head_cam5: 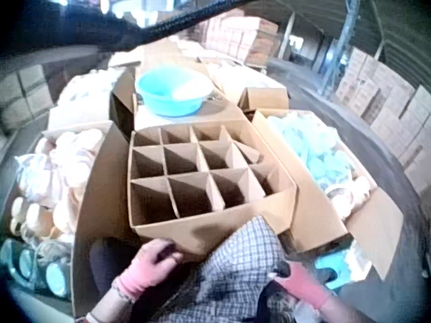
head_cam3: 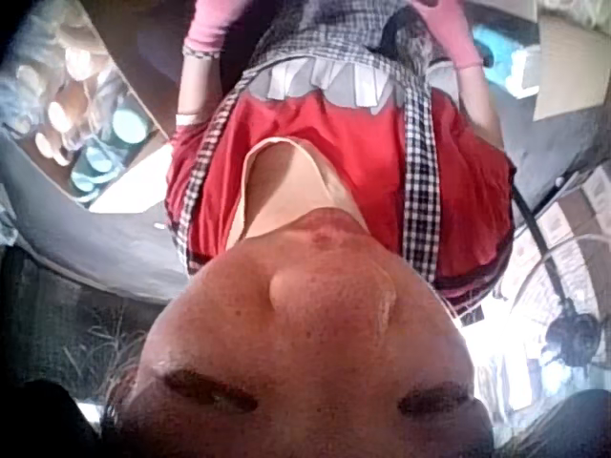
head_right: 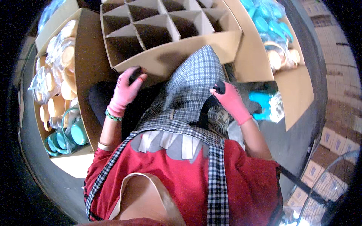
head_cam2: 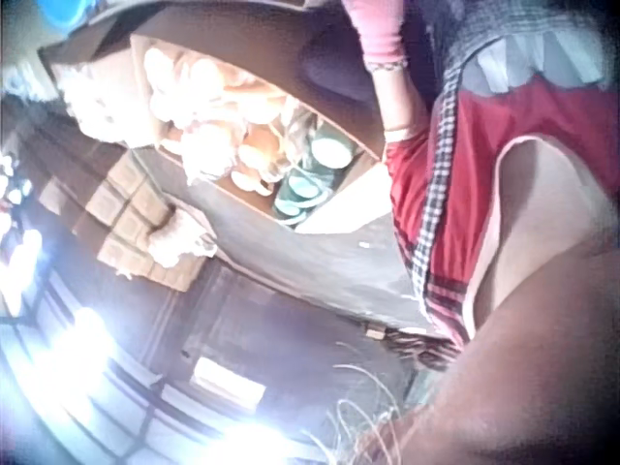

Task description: The person sits on the floor and packs kitchenware into cardboard boxes. They remove a teal kettle from a plastic bag, inspect it, and place it into a box. They then arrange small bottles in a divided box. Finally, they pack a beige kettle and a pink kettle into boxes.

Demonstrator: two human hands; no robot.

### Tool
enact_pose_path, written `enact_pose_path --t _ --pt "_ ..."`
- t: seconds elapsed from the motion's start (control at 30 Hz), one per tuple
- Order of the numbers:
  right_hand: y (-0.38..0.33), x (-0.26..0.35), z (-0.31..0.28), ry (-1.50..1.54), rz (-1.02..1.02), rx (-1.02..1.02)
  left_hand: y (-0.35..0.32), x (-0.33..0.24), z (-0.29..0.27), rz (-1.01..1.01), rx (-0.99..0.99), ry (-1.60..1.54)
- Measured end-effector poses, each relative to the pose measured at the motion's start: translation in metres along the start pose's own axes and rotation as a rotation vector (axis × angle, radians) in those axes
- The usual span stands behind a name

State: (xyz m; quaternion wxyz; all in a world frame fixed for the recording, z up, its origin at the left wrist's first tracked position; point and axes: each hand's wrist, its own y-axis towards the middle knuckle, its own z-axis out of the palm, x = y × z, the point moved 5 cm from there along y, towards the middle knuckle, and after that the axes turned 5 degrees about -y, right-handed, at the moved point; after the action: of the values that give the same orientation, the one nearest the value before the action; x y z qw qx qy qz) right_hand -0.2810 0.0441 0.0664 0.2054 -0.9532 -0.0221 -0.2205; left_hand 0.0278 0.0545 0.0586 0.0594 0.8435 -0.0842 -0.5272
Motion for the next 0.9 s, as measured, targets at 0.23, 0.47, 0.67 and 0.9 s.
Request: enact_pose_path --t 0.23,0.47,0.67,0.9 --pt "0.022 0.087 0.032 0.032 -0.329 0.055 -0.013 -0.229 -0.018 1.076 0.466 -0.096" --pt "0.015 0.080 0.087 -0.209 -0.583 0.114 -0.033 -0.253 -0.048 1.118 0.530 0.119" --pt "0.004 0.091 0.042 -0.083 -0.673 -0.043 -0.035 -0.254 -0.066 1.086 0.403 0.144" --pt "-0.077 0.208 -0.120 0.950 -1.189 0.308 0.002 -0.151 -0.083 0.490 -0.109 -0.140"
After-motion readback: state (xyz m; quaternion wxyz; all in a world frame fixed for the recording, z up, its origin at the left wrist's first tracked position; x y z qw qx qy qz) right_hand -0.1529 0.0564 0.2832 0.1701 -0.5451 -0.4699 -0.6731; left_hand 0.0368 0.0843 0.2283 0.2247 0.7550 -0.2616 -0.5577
